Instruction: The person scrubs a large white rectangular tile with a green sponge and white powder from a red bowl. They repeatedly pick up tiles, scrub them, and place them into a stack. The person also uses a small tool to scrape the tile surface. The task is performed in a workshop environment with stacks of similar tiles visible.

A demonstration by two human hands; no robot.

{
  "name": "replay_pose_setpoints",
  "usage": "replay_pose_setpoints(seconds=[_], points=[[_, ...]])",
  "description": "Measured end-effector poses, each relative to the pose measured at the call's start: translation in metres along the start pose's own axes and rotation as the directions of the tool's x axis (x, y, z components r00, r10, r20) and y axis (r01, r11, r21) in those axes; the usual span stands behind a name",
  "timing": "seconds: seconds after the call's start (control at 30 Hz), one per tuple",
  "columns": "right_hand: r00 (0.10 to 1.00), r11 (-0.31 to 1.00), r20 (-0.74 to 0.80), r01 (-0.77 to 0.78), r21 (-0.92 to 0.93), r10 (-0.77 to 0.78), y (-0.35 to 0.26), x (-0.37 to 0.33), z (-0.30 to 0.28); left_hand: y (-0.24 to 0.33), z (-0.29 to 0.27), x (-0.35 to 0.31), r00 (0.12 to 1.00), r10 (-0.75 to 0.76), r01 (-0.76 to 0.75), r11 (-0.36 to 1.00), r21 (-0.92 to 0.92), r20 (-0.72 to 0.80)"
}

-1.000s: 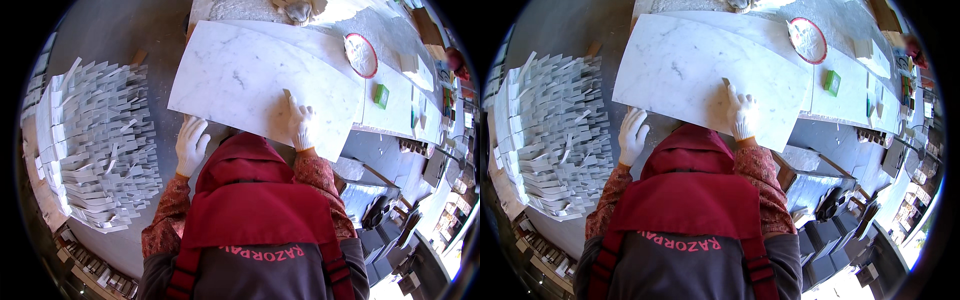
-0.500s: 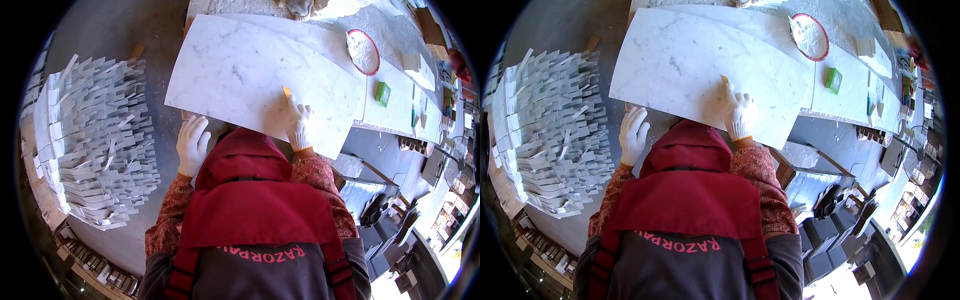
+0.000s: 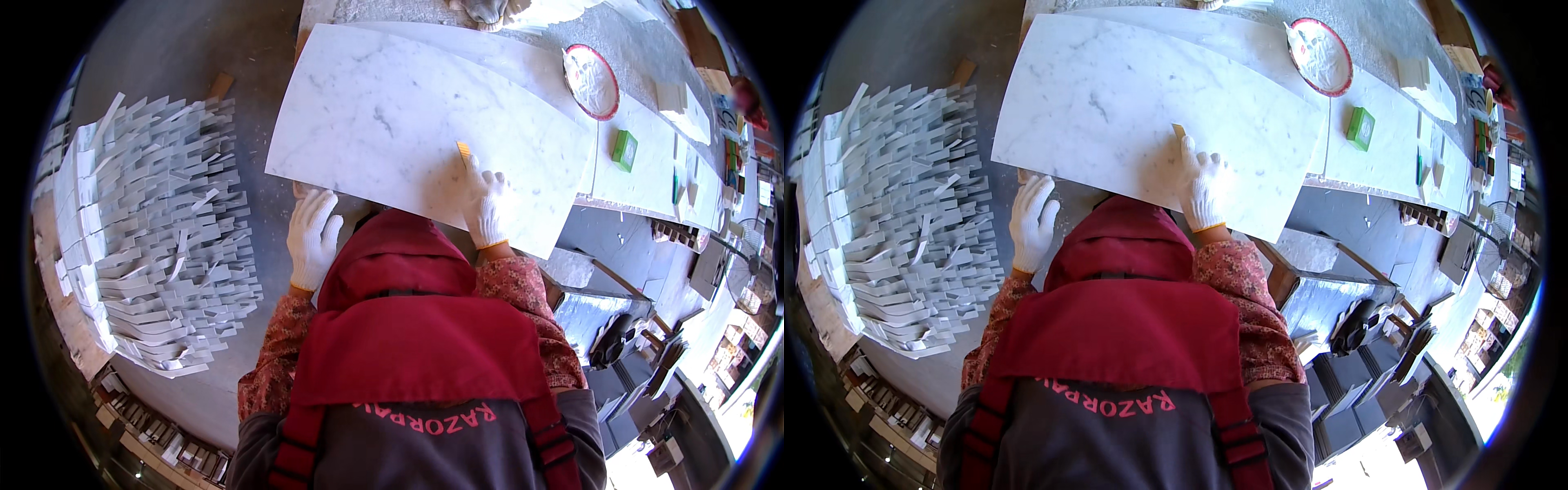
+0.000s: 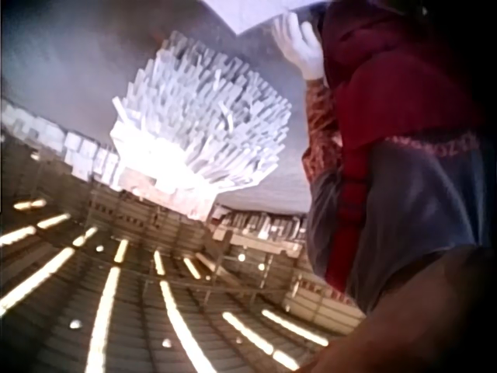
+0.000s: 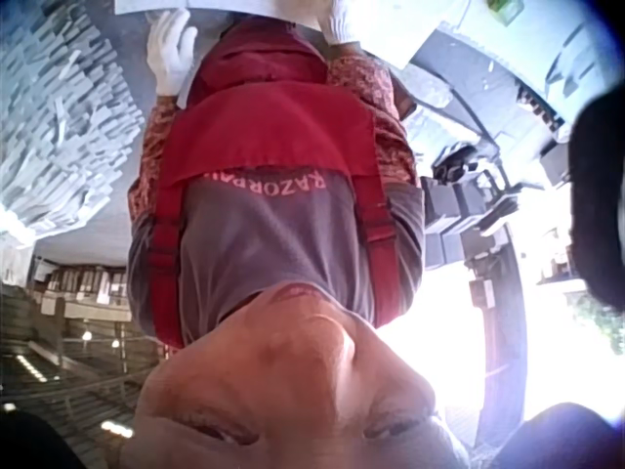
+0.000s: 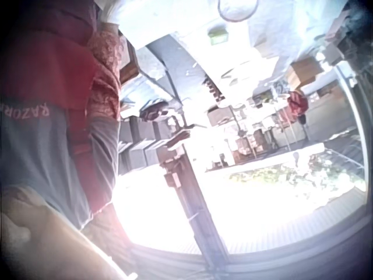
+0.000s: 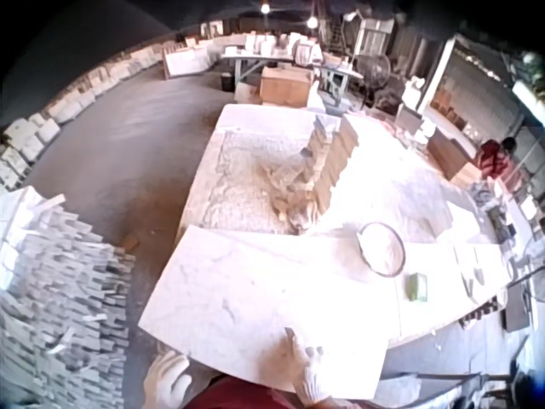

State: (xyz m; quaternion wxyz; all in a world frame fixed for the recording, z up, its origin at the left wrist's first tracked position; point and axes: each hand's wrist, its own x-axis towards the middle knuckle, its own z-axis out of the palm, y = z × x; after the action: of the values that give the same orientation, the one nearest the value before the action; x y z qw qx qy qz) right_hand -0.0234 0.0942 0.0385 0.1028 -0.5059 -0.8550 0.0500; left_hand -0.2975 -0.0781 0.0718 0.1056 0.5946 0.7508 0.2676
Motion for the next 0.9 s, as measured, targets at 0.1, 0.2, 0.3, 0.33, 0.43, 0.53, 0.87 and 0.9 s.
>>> replay_pose_setpoints(seconds=[0.1, 0.2, 0.3, 0.33, 0.43, 0.53, 0.87, 0.9], points=[[0.987, 0.986, 0.097, -0.137, 0.092, 0.128, 0.006, 0.016, -0.004, 0.002, 0.000, 0.000, 1.000, -0.008, 0.008, 1.000, -0.008, 0.001], [0.992, 0.950, -0.006, 0.119, 0.288, -0.122, -0.009, -0.026, 0.020, 0.000, 0.000, -0.001, 1.000, -0.008, 0.008, 1.000, 0.002, -0.004], [0.888, 0.723, 0.242, 0.134, 0.677, -0.392, -0.019, -0.040, -0.008, -0.005, -0.002, -0.009, 1.000, -0.027, 0.027, 1.000, 0.002, -0.013], [0.933, 0.768, 0.211, 0.097, 0.633, -0.291, -0.015, -0.031, -0.011, -0.006, -0.003, -0.011, 0.999, -0.035, 0.035, 0.999, -0.002, -0.016], [0.999, 0.906, -0.011, 0.041, 0.421, -0.040, 0.023, 0.015, 0.011, -0.005, -0.004, -0.012, 0.999, -0.052, 0.052, 0.998, -0.024, -0.012], [0.998, 0.982, -0.051, 0.032, 0.188, -0.023, 0.038, 0.068, 0.016, -0.001, -0.004, -0.011, 1.000, -0.023, 0.023, 1.000, -0.008, -0.009], [0.806, 0.588, 0.156, 0.269, 0.763, -0.572, 0.001, 0.015, -0.021, -0.002, -0.009, -0.025, 0.996, -0.089, 0.089, 0.996, 0.008, 0.008], [0.872, 0.628, 0.104, 0.257, 0.734, -0.478, 0.004, 0.024, -0.021, -0.003, -0.009, -0.026, 0.996, -0.090, 0.090, 0.996, 0.008, 0.009]])
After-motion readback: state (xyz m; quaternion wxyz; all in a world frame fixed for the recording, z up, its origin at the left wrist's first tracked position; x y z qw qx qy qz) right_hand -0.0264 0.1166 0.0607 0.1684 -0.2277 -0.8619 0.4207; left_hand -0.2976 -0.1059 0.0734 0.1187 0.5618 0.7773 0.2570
